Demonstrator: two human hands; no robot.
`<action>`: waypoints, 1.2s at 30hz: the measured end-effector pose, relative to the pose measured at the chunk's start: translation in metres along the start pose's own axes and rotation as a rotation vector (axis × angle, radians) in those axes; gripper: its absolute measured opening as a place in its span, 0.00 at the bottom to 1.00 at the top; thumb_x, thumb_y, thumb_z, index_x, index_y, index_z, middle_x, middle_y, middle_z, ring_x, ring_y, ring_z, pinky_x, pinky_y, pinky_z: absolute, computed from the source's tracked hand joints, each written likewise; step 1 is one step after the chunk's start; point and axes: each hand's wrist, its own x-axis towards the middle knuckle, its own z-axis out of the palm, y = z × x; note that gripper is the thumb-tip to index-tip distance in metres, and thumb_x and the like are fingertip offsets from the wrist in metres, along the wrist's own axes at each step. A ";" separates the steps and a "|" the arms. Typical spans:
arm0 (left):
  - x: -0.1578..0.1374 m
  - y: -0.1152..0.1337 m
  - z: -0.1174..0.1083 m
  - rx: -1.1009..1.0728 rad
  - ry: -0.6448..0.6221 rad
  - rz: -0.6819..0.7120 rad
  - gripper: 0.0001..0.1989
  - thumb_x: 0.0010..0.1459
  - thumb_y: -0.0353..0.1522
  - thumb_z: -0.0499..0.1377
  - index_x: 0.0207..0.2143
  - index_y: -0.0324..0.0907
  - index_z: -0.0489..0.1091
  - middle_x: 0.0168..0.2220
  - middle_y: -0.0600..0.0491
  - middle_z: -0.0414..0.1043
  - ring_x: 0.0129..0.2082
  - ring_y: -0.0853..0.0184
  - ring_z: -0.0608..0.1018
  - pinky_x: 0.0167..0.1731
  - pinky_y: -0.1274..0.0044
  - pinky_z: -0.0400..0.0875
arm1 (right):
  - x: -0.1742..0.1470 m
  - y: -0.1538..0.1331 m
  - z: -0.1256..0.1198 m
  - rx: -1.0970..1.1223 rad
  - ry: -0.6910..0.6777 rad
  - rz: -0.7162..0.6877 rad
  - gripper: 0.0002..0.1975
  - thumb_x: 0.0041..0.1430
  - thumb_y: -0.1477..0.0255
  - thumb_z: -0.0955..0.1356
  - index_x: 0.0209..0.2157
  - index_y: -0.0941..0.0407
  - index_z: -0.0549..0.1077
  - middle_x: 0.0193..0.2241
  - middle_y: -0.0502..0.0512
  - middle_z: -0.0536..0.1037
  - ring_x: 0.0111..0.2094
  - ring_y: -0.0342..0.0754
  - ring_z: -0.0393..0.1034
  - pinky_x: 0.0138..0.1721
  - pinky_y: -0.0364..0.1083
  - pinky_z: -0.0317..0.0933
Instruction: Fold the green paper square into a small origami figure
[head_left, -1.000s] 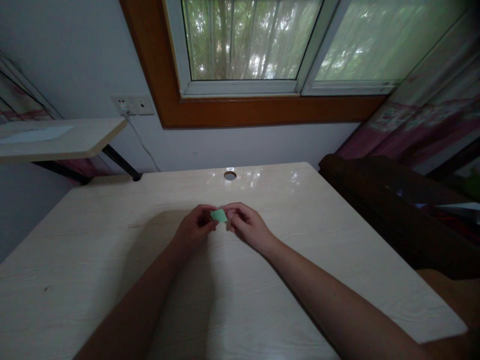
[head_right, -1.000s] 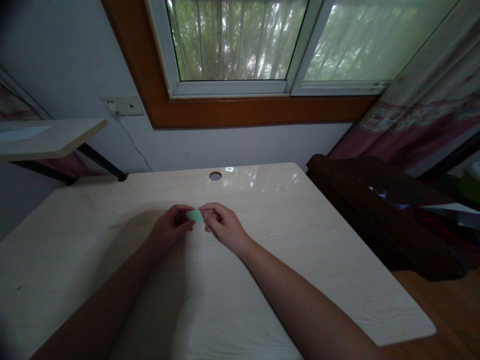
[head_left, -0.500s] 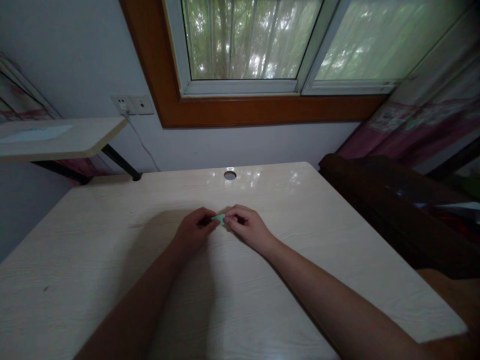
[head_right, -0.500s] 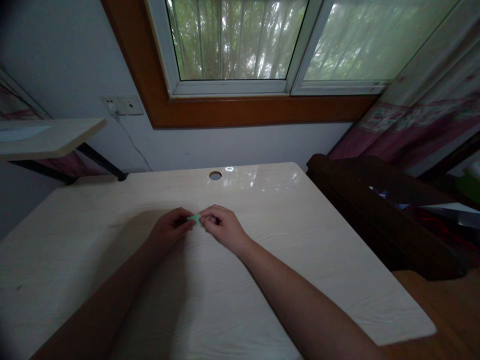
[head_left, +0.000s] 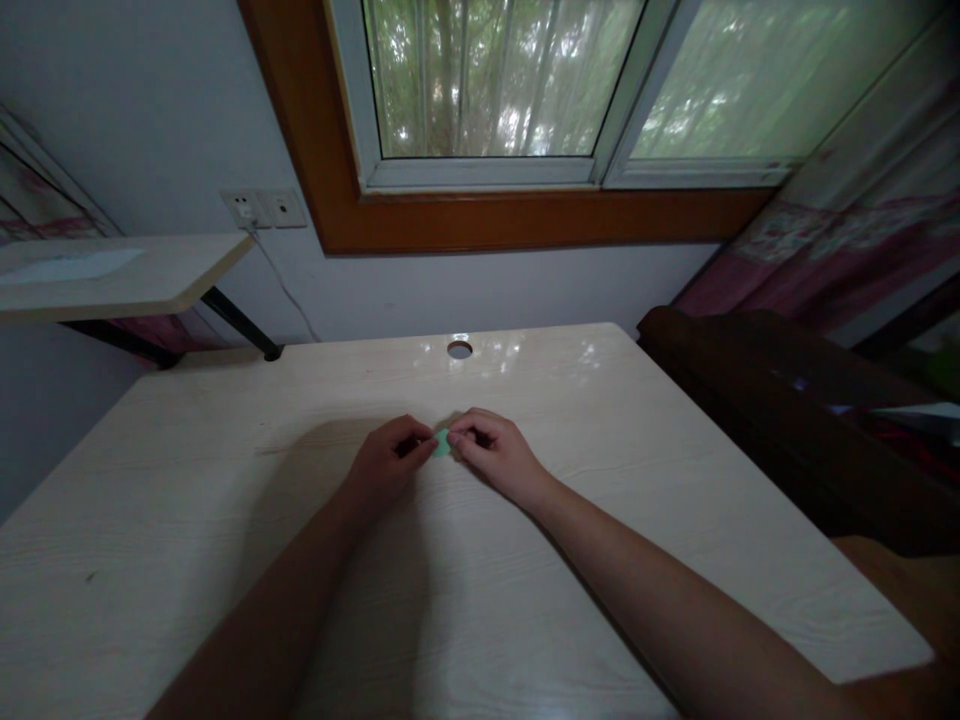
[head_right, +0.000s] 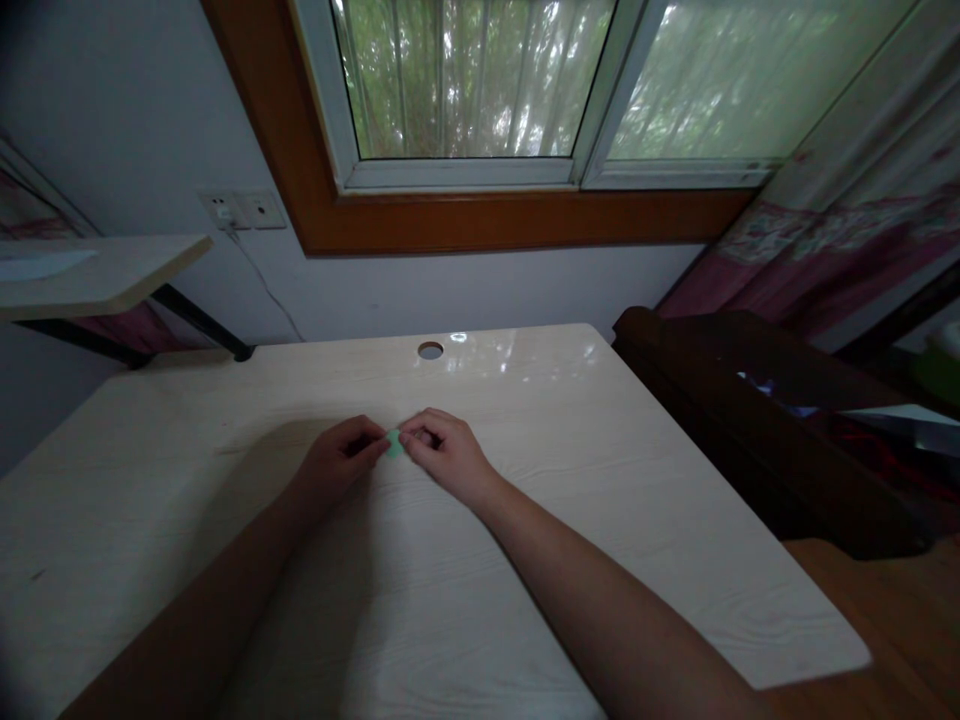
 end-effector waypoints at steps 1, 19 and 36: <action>0.000 0.000 0.000 0.016 -0.018 0.013 0.09 0.58 0.37 0.59 0.31 0.40 0.72 0.27 0.55 0.69 0.27 0.69 0.70 0.29 0.79 0.63 | 0.000 -0.001 0.000 -0.004 -0.001 -0.007 0.08 0.61 0.67 0.67 0.34 0.56 0.76 0.26 0.50 0.70 0.26 0.42 0.63 0.29 0.42 0.56; -0.001 0.006 0.003 0.118 -0.046 0.187 0.09 0.61 0.33 0.55 0.28 0.40 0.67 0.28 0.55 0.65 0.27 0.70 0.67 0.29 0.78 0.61 | 0.001 -0.010 0.000 -0.082 -0.050 -0.072 0.04 0.57 0.74 0.68 0.29 0.56 0.76 0.26 0.50 0.70 0.25 0.41 0.62 0.27 0.41 0.55; -0.003 0.001 -0.003 -0.016 0.145 0.040 0.10 0.61 0.37 0.56 0.28 0.42 0.65 0.25 0.56 0.64 0.25 0.70 0.66 0.27 0.78 0.61 | 0.002 0.006 -0.001 0.031 0.137 0.101 0.04 0.56 0.72 0.68 0.30 0.57 0.76 0.26 0.51 0.73 0.27 0.43 0.63 0.29 0.43 0.56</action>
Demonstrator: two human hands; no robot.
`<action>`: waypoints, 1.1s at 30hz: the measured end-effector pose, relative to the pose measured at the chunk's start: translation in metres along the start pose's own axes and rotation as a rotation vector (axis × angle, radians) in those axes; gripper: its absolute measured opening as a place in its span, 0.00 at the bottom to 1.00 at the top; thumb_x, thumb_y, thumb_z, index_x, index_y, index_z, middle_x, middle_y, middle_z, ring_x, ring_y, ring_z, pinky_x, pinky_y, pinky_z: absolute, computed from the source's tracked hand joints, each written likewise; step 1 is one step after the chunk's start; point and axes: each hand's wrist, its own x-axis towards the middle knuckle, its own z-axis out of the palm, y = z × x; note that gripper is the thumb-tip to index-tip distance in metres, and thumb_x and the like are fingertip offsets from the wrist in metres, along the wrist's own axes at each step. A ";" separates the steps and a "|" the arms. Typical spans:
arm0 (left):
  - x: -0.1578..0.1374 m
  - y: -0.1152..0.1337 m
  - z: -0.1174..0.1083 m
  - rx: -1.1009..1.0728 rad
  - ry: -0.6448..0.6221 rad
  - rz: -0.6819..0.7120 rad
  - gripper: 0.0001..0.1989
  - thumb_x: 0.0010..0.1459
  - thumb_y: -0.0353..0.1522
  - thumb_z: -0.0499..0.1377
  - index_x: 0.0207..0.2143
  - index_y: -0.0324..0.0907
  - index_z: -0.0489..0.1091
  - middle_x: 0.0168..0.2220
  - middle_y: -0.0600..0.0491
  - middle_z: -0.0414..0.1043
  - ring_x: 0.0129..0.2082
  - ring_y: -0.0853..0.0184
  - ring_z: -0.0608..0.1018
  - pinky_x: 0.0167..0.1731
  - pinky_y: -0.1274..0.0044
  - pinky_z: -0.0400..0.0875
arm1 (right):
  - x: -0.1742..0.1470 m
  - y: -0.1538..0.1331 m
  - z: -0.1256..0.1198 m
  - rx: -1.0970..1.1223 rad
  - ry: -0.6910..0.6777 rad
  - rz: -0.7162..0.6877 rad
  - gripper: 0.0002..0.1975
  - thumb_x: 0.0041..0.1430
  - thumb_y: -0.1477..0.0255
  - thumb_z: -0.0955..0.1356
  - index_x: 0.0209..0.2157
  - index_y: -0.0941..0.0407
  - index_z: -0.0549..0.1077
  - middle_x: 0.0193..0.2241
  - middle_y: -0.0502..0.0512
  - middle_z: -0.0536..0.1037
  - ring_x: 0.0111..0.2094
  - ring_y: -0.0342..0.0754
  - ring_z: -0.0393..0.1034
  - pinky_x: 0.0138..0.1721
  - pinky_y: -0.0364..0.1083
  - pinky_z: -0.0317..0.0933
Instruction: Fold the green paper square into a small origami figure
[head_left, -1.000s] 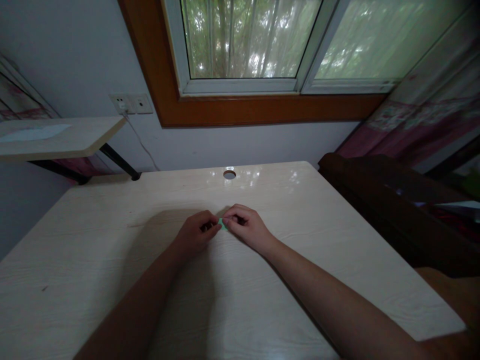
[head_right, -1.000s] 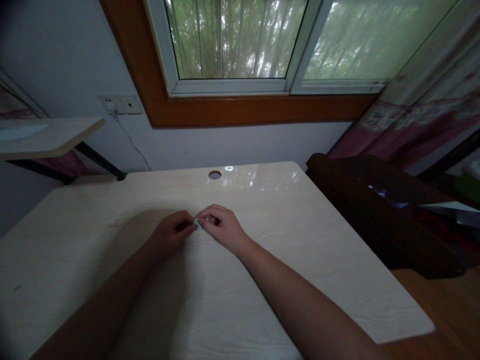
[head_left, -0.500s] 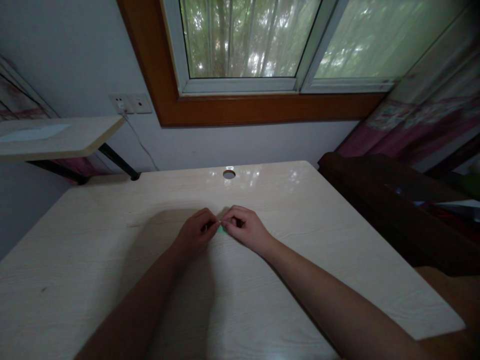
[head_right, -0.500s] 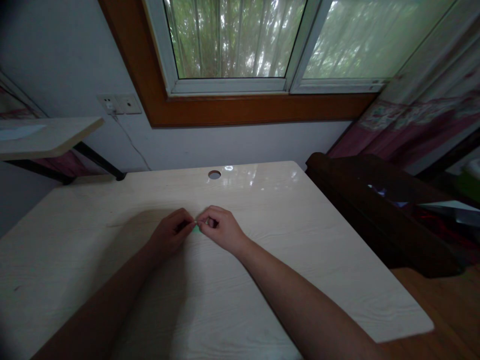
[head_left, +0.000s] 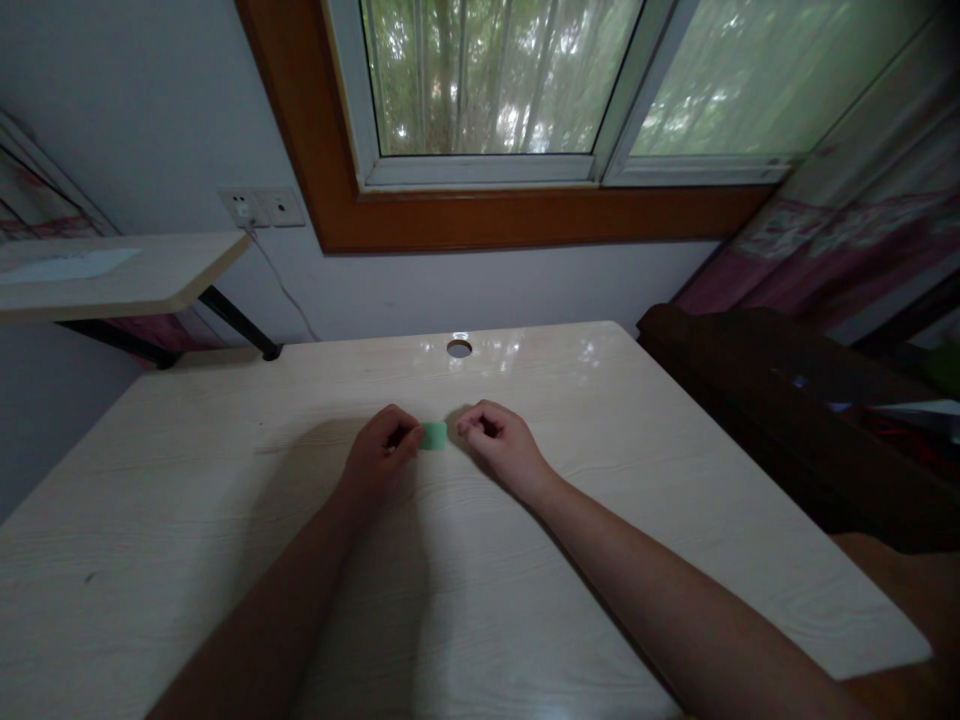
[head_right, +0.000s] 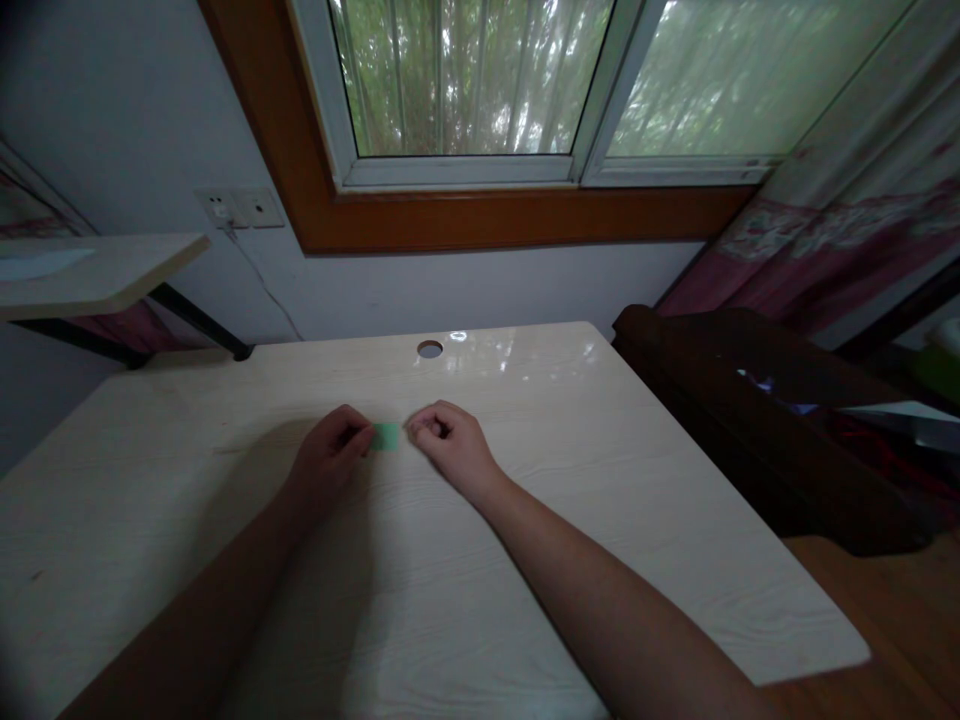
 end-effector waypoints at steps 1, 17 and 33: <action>0.000 0.000 0.000 -0.010 0.003 -0.007 0.10 0.61 0.37 0.56 0.28 0.42 0.66 0.25 0.57 0.64 0.25 0.70 0.66 0.27 0.78 0.61 | 0.000 0.000 0.000 0.013 0.005 0.004 0.05 0.57 0.71 0.68 0.31 0.57 0.76 0.27 0.51 0.73 0.28 0.44 0.63 0.30 0.43 0.57; -0.001 0.000 0.003 0.027 -0.064 0.029 0.09 0.61 0.36 0.56 0.30 0.42 0.67 0.27 0.55 0.66 0.28 0.69 0.68 0.30 0.78 0.63 | -0.001 -0.015 -0.002 -0.051 -0.173 -0.127 0.09 0.63 0.67 0.66 0.33 0.55 0.76 0.30 0.52 0.73 0.31 0.45 0.66 0.32 0.43 0.59; 0.000 0.005 0.002 0.092 -0.106 0.044 0.10 0.60 0.34 0.56 0.27 0.40 0.69 0.26 0.55 0.67 0.28 0.68 0.68 0.29 0.78 0.61 | -0.002 -0.013 -0.001 -0.091 -0.244 -0.166 0.06 0.60 0.73 0.67 0.31 0.56 0.74 0.27 0.49 0.68 0.27 0.42 0.62 0.29 0.41 0.56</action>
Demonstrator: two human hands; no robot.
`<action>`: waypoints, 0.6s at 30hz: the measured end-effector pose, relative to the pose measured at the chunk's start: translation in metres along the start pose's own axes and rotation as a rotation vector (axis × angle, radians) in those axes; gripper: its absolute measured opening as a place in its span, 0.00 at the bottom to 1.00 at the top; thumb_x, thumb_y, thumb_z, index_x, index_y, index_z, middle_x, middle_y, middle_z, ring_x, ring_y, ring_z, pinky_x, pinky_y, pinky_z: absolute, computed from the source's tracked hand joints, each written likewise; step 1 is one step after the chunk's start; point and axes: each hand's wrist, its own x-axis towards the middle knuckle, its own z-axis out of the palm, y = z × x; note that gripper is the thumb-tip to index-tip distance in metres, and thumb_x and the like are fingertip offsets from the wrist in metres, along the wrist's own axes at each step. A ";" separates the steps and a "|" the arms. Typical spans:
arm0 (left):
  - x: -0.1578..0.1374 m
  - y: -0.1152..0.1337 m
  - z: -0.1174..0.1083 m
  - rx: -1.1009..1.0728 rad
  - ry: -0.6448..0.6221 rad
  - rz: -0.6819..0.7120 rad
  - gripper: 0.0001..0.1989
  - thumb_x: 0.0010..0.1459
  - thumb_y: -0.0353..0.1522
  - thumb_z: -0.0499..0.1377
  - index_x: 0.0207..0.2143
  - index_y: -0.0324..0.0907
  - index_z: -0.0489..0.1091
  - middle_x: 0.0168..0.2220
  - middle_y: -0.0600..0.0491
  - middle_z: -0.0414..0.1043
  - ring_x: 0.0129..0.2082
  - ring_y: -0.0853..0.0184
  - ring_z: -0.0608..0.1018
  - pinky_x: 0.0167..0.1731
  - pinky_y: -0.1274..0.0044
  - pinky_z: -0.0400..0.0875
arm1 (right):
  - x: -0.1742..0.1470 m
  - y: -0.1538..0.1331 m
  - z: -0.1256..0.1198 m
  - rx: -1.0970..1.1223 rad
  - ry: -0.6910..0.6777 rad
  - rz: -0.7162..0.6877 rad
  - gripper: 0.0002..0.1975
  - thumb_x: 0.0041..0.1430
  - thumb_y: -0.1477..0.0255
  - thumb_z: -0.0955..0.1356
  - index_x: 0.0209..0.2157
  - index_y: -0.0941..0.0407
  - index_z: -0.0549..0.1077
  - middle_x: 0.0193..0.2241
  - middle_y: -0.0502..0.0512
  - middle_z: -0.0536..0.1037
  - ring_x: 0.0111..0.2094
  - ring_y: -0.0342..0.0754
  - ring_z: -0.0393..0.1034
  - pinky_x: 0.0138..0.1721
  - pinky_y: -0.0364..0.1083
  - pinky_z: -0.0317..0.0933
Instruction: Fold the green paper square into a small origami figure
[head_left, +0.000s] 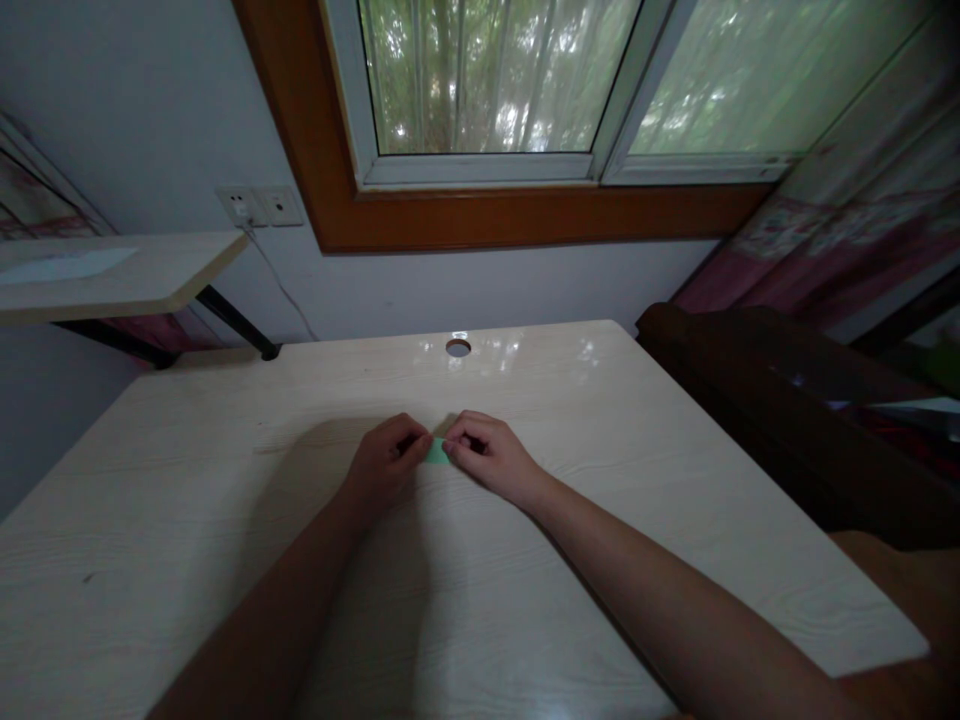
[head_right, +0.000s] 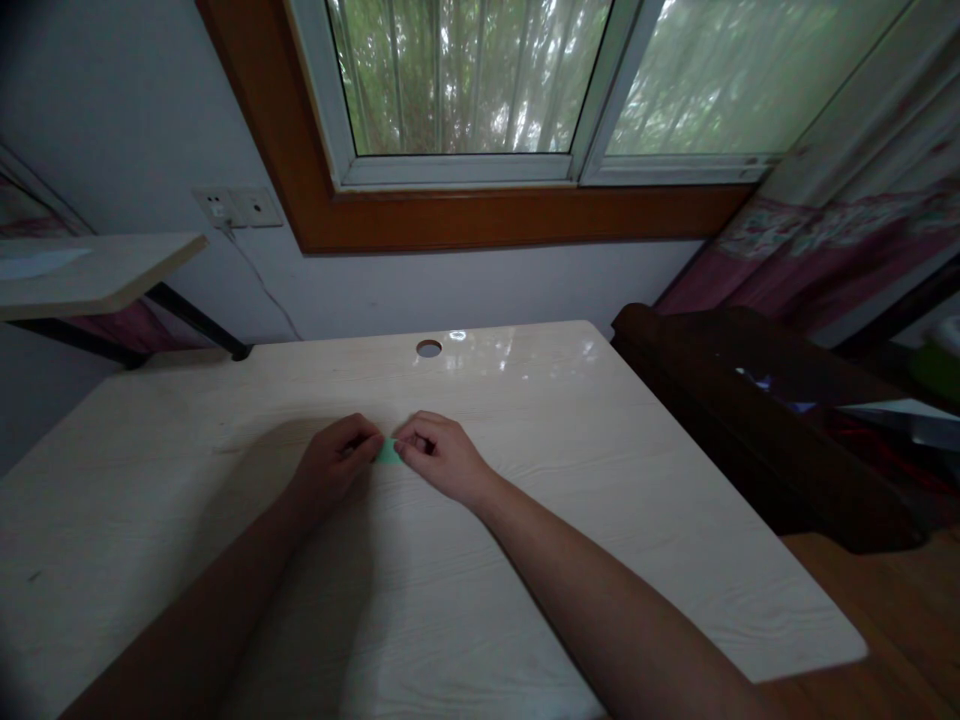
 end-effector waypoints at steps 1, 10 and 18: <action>0.000 0.000 0.000 -0.006 0.000 -0.004 0.11 0.61 0.35 0.56 0.27 0.40 0.69 0.26 0.55 0.67 0.28 0.69 0.68 0.29 0.78 0.62 | 0.000 0.000 0.000 -0.002 0.001 -0.002 0.06 0.60 0.73 0.66 0.31 0.56 0.74 0.27 0.49 0.68 0.27 0.42 0.62 0.29 0.41 0.56; 0.001 0.001 0.001 0.028 -0.012 -0.020 0.13 0.62 0.35 0.53 0.26 0.40 0.68 0.26 0.54 0.68 0.28 0.68 0.70 0.30 0.77 0.63 | 0.001 0.003 -0.001 0.000 0.011 0.007 0.06 0.61 0.72 0.67 0.30 0.57 0.74 0.27 0.50 0.70 0.29 0.43 0.64 0.30 0.42 0.55; 0.003 -0.001 0.002 0.057 -0.028 0.000 0.14 0.64 0.35 0.51 0.26 0.41 0.67 0.26 0.55 0.67 0.28 0.68 0.71 0.31 0.77 0.63 | 0.001 0.003 -0.001 0.016 0.015 0.027 0.06 0.61 0.72 0.67 0.30 0.57 0.75 0.27 0.50 0.70 0.29 0.43 0.64 0.30 0.42 0.55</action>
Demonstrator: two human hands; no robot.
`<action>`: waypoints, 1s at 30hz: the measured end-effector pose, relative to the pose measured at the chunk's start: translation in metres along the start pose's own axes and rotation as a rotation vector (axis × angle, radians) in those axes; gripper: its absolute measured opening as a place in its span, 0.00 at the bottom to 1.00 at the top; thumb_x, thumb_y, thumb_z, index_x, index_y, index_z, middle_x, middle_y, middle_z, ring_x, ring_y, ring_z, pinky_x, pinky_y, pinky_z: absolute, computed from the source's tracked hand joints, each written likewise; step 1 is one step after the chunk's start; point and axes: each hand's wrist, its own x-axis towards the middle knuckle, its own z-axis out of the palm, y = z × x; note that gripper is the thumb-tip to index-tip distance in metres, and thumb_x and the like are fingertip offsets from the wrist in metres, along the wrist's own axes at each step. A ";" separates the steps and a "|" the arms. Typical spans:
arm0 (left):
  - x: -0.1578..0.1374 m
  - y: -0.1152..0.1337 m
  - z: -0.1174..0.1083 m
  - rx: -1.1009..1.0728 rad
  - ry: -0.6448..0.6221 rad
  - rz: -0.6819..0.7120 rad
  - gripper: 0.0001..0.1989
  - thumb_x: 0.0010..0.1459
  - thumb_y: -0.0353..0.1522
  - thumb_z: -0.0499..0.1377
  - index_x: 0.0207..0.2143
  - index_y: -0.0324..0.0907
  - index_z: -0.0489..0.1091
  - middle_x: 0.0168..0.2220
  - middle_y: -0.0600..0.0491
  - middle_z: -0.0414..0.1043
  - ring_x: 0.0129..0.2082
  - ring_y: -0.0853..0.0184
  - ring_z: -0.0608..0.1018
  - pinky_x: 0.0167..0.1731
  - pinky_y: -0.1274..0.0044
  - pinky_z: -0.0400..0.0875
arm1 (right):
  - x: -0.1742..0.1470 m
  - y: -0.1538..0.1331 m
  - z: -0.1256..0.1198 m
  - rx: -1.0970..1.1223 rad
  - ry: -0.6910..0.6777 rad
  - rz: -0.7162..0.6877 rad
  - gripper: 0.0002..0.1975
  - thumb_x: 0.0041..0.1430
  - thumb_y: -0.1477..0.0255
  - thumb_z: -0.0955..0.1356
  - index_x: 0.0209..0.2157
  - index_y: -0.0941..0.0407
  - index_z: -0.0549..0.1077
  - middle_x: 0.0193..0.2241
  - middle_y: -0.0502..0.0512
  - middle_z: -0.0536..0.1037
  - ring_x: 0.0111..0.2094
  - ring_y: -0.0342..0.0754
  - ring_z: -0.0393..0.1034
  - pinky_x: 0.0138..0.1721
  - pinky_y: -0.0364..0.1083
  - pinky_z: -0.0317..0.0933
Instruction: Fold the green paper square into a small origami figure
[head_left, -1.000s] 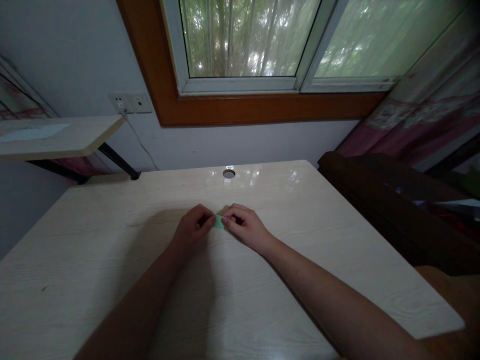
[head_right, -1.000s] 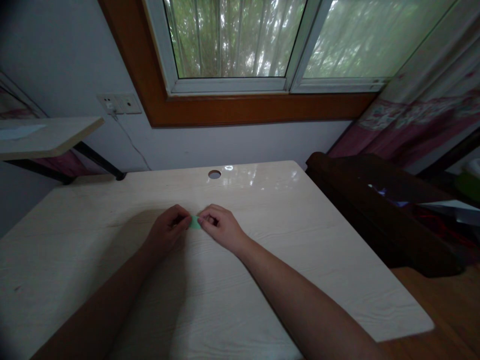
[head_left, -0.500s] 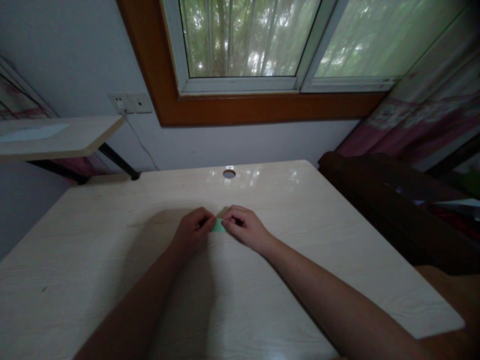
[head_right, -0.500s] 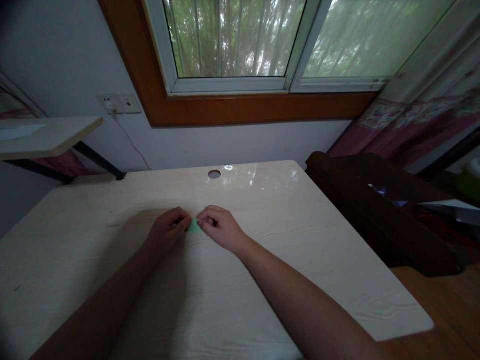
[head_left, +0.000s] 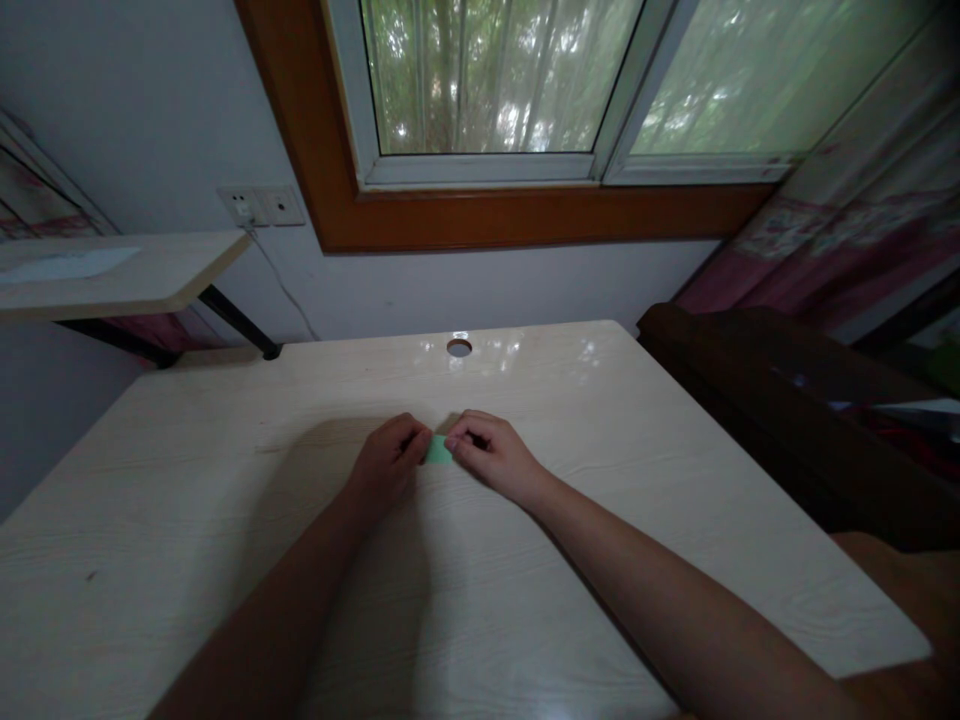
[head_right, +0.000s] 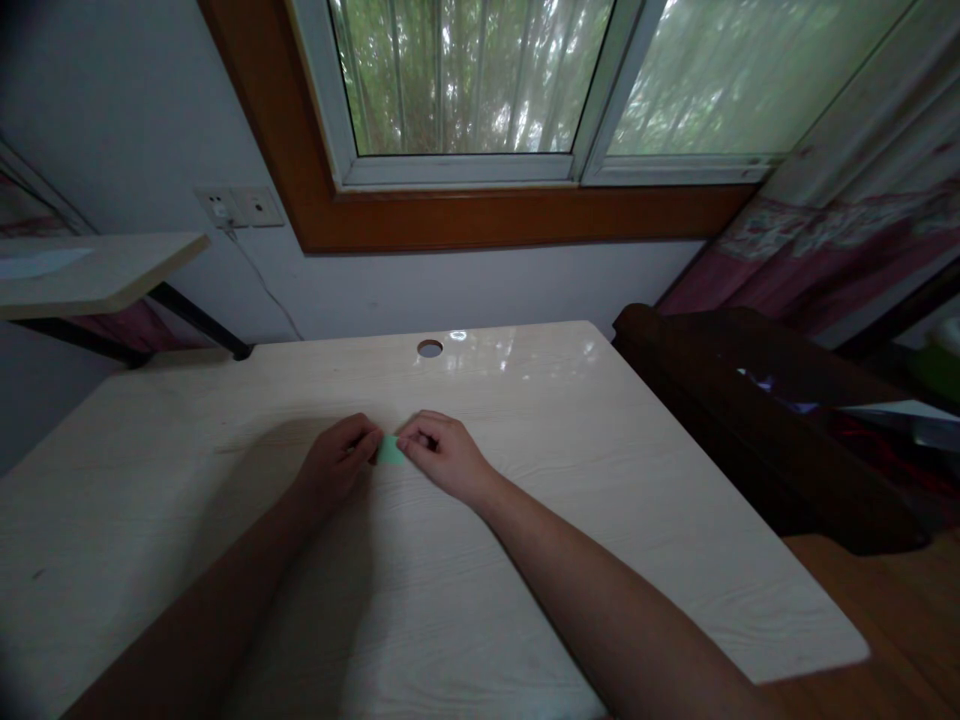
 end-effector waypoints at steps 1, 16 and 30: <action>0.000 0.000 0.000 -0.008 -0.003 0.002 0.15 0.64 0.35 0.51 0.26 0.41 0.67 0.26 0.55 0.67 0.29 0.68 0.71 0.32 0.77 0.63 | 0.000 0.000 0.000 0.003 0.003 0.001 0.06 0.61 0.72 0.67 0.30 0.57 0.75 0.27 0.50 0.70 0.29 0.43 0.63 0.30 0.42 0.55; -0.001 -0.007 0.002 -0.093 0.002 -0.014 0.10 0.59 0.38 0.59 0.30 0.40 0.70 0.27 0.55 0.69 0.27 0.70 0.70 0.29 0.79 0.63 | 0.000 0.005 0.000 0.014 0.063 0.015 0.07 0.61 0.70 0.66 0.31 0.56 0.75 0.27 0.50 0.71 0.29 0.43 0.64 0.31 0.42 0.55; -0.002 -0.006 0.000 -0.129 0.059 -0.033 0.10 0.60 0.38 0.58 0.30 0.41 0.72 0.27 0.54 0.71 0.28 0.69 0.72 0.30 0.78 0.66 | -0.001 0.003 0.001 -0.008 0.052 0.005 0.08 0.62 0.70 0.66 0.31 0.56 0.76 0.28 0.50 0.71 0.30 0.43 0.65 0.32 0.43 0.56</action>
